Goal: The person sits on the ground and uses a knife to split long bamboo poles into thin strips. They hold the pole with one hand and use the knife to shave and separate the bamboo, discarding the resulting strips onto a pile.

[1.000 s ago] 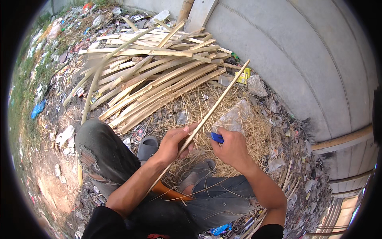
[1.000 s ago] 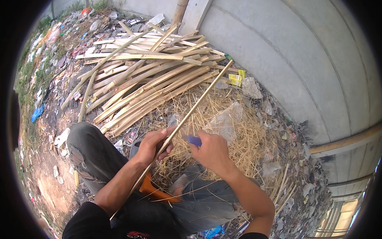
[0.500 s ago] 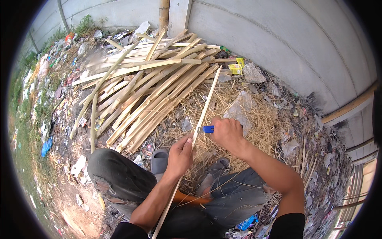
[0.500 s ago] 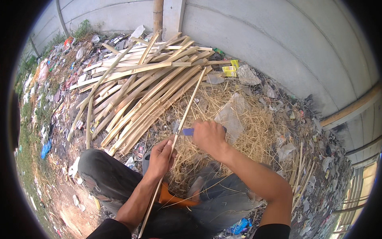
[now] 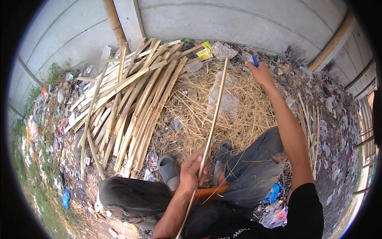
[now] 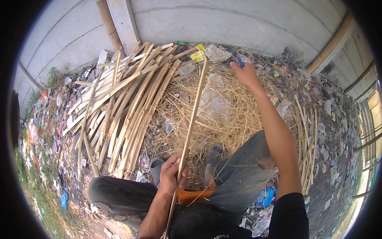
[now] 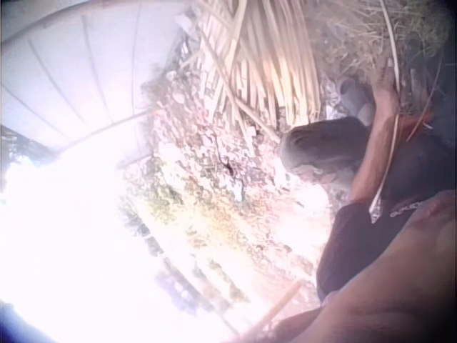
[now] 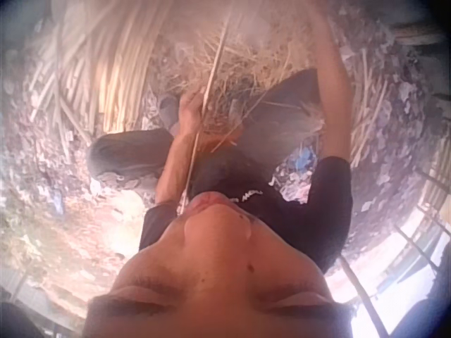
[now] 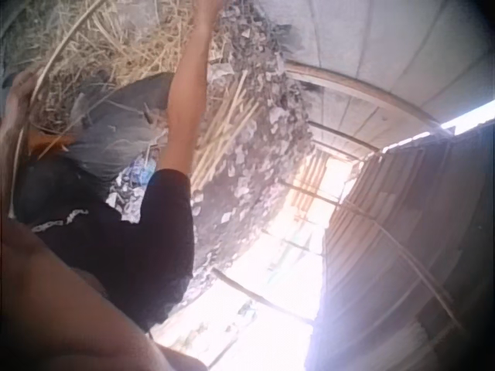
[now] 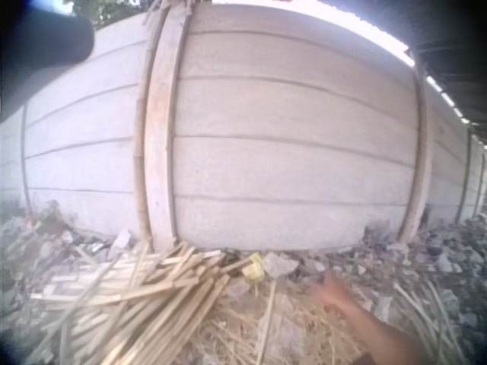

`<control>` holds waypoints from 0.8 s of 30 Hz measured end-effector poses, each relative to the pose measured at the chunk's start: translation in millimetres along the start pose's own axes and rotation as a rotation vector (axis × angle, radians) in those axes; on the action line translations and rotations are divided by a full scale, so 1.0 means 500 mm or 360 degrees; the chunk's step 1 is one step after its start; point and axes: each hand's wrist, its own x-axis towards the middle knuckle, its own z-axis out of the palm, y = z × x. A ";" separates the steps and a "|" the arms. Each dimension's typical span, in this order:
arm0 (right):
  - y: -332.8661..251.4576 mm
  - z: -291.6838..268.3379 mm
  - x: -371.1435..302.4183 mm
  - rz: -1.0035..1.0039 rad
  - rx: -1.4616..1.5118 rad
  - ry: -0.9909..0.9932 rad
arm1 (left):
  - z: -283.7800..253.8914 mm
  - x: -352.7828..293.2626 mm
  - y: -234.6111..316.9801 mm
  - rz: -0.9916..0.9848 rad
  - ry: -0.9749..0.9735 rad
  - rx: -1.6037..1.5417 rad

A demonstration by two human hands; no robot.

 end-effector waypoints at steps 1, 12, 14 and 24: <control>-0.027 0.003 -0.038 -0.0004 0.0198 -0.0052 | -0.007 0.007 0.004 0.0039 0.0044 -0.0032; -0.149 0.127 -0.210 -0.0412 0.0624 -0.0811 | -0.015 0.044 -0.002 0.0061 0.0009 -0.0045; -0.138 0.119 -0.183 -0.0284 0.0681 -0.0708 | -0.014 0.047 -0.014 0.0139 -0.0186 -0.0088; -0.118 0.100 -0.250 -0.0368 0.0317 -0.1086 | -0.016 0.064 -0.020 -0.0043 -0.0140 0.0162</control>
